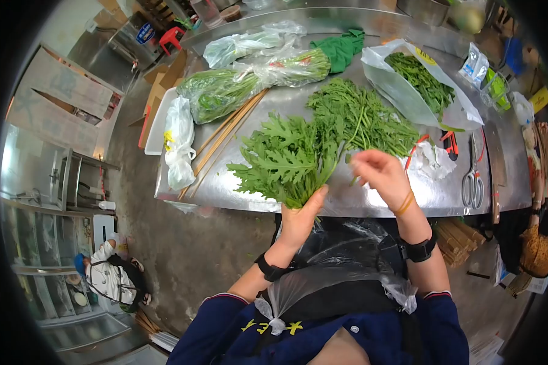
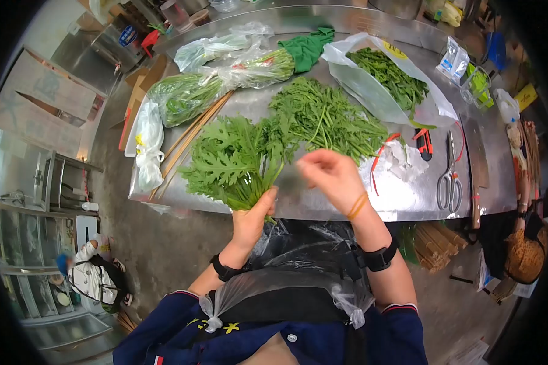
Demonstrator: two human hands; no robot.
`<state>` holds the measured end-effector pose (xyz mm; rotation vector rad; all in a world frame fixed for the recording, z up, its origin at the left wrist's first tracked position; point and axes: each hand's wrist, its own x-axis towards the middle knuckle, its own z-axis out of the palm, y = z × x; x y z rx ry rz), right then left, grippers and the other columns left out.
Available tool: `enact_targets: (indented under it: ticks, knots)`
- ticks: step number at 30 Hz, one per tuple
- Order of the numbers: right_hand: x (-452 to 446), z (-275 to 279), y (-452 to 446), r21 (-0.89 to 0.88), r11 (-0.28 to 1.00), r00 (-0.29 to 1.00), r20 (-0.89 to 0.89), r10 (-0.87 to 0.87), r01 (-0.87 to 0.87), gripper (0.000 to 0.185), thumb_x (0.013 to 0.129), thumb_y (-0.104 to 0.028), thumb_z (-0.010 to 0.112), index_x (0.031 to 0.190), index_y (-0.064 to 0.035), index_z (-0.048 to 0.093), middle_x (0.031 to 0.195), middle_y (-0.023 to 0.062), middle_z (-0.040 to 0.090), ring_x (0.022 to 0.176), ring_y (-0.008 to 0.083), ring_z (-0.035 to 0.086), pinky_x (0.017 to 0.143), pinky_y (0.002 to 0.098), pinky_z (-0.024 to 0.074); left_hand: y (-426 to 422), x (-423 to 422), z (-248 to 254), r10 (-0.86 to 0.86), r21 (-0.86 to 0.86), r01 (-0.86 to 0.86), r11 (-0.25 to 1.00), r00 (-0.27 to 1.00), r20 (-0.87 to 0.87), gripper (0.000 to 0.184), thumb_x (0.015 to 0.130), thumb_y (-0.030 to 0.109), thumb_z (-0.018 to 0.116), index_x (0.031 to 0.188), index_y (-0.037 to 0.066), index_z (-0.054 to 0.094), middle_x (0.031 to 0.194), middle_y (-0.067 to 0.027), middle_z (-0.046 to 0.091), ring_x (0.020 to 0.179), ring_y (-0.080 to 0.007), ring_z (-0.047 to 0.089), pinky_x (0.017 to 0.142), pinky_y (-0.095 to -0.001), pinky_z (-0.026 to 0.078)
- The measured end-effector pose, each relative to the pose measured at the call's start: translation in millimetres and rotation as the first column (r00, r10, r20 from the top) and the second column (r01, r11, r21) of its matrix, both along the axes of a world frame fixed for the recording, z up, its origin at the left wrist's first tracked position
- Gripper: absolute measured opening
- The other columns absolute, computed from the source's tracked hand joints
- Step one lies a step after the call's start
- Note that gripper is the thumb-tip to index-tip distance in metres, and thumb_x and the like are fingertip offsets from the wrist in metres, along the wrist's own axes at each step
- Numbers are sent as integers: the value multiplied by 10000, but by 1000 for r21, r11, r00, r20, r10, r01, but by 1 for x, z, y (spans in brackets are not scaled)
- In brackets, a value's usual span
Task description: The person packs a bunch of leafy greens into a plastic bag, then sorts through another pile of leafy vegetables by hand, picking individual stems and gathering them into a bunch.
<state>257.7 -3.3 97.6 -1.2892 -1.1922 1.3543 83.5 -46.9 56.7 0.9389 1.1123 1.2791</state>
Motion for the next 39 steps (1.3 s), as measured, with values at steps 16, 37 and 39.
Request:
enact_targets:
  ticks: [16, 37, 39]
  knots:
    - [-25, -21, -2, -130, 989, 948, -318, 24, -69, 211, 794, -198, 609, 910, -22, 621, 758, 1, 599, 623, 49, 517, 505, 173, 368, 1, 2, 1, 65, -159, -5, 987, 925, 374, 117, 840, 137, 576, 860, 54, 497, 634, -26, 477, 524, -103, 407, 483, -242, 335]
    - [-12, -11, 13, 280, 960, 821, 551, -151, -12, 189, 682, -182, 593, 653, 4, 608, 550, 70, 566, 496, 118, 555, 471, 264, 421, 2, 2, -2, 54, -124, -23, 992, 966, 252, 100, 817, 90, 594, 841, 39, 511, 615, -14, 452, 502, -96, 393, 459, -233, 335]
    - [-8, -13, 16, 344, 939, 783, 588, -204, -13, 192, 694, -181, 584, 640, 2, 602, 542, 58, 562, 493, 114, 549, 475, 256, 423, 2, 0, -4, 53, -102, -27, 994, 962, 268, 96, 821, 93, 588, 834, 42, 507, 614, -15, 451, 501, -97, 393, 455, -232, 327]
